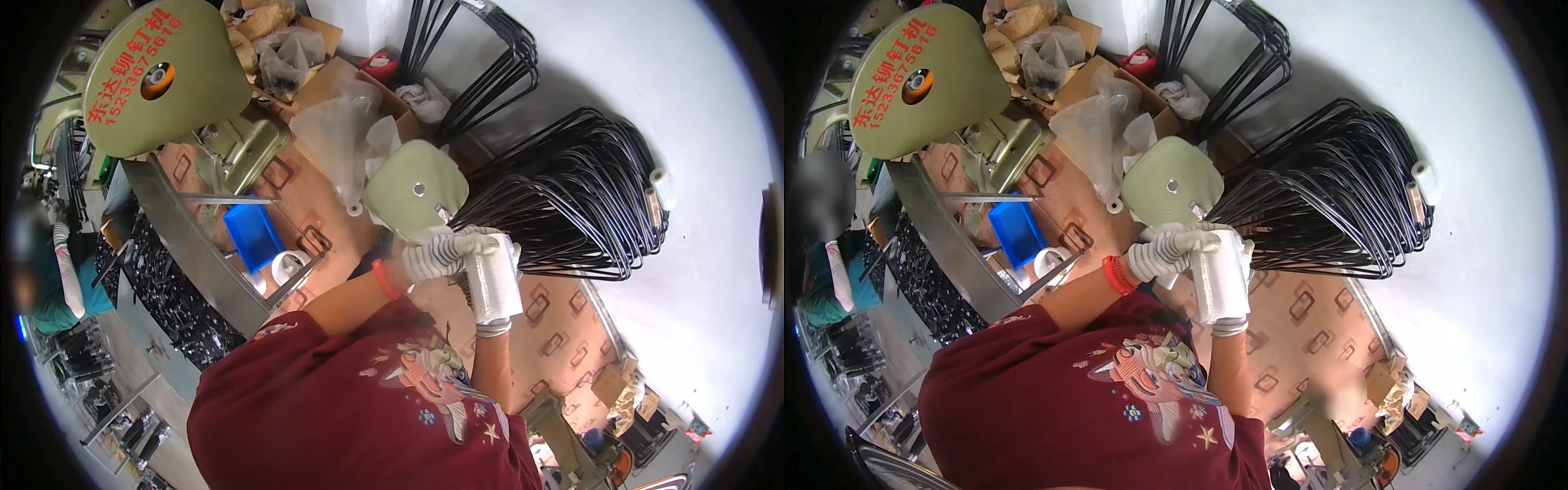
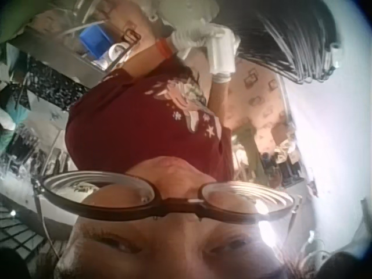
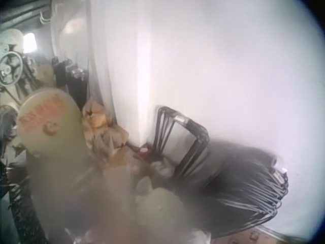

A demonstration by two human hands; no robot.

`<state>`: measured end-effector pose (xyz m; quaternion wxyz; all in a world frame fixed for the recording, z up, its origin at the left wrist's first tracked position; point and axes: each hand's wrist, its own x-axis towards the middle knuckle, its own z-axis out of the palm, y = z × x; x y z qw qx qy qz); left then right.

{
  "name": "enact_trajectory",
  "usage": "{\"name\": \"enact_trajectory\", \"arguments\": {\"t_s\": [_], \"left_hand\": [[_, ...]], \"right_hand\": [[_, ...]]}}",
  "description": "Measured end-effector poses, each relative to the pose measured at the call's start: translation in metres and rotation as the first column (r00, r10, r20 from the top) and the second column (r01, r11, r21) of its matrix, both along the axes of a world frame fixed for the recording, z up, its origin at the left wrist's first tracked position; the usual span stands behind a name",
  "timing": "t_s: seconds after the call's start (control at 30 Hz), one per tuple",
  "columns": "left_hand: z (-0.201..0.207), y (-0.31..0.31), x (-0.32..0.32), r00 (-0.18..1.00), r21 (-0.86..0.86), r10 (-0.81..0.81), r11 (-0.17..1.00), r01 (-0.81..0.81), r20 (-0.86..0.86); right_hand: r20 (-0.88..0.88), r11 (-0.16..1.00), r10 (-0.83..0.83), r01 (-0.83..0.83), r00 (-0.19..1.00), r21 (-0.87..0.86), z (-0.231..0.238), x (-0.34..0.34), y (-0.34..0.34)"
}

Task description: The person applies green labels to wrapped black furniture components and places a protective foam cap onto a roll of material.

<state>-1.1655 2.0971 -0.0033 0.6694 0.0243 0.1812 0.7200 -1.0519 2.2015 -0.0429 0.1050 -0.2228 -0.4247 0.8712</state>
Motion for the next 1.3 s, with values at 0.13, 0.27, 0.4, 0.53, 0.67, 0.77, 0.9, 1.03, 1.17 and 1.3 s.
{"name": "enact_trajectory", "arguments": {"t_s": [0.13, 0.27, 0.4, 0.53, 0.67, 0.77, 0.9, 1.03, 1.17, 1.3], "left_hand": [[-0.048, 0.015, -0.011, 1.000, 0.026, -0.004, 1.000, 0.004, 0.004], [-0.073, 0.023, -0.027, 0.994, 0.155, -0.077, 0.984, 0.088, -0.077], [-0.043, 0.008, -0.053, 0.997, 0.132, -0.075, 0.988, 0.079, -0.032], [-0.063, 0.006, -0.042, 0.991, 0.112, -0.016, 0.994, 0.001, 0.136], [-0.063, 0.002, -0.041, 0.991, 0.079, -0.019, 0.997, 0.008, 0.133], [-0.075, 0.002, -0.032, 0.998, 0.045, -0.017, 0.999, 0.014, 0.066], [-0.076, 0.001, -0.025, 0.987, 0.085, -0.024, 0.996, 0.010, 0.161], [-0.072, -0.002, -0.020, 0.992, 0.145, -0.090, 0.986, 0.077, 0.084], [-0.076, -0.007, -0.013, 0.988, 0.118, -0.149, 0.983, 0.144, 0.035], [-0.076, -0.010, -0.014, 0.984, 0.081, -0.150, 0.986, 0.143, 0.090]], "right_hand": [[0.114, 0.995, 0.005, 0.007, 0.993, -0.104, -0.002, -0.023, 0.007], [0.356, 1.000, -0.009, 0.011, 0.935, -0.004, 0.011, -0.032, 0.005], [0.267, 0.985, -0.142, 0.162, 0.953, -0.053, -0.007, -0.031, 0.015], [0.277, 0.943, -0.303, 0.329, 0.912, -0.052, 0.012, -0.050, 0.008], [0.261, 0.957, -0.291, 0.277, 0.920, 0.088, 0.003, -0.053, 0.019], [0.179, 0.956, -0.294, 0.291, 0.939, 0.045, 0.002, -0.058, 0.020], [0.053, 0.949, -0.303, 0.307, 0.952, -0.080, -0.003, -0.061, 0.020], [-0.032, 0.939, -0.317, 0.310, 0.948, -0.150, -0.004, -0.069, 0.031], [-0.009, 0.912, -0.251, 0.233, 0.968, -0.338, -0.017, -0.069, 0.038], [0.142, 0.969, -0.147, 0.171, 0.979, -0.176, -0.003, -0.084, 0.033]]}}
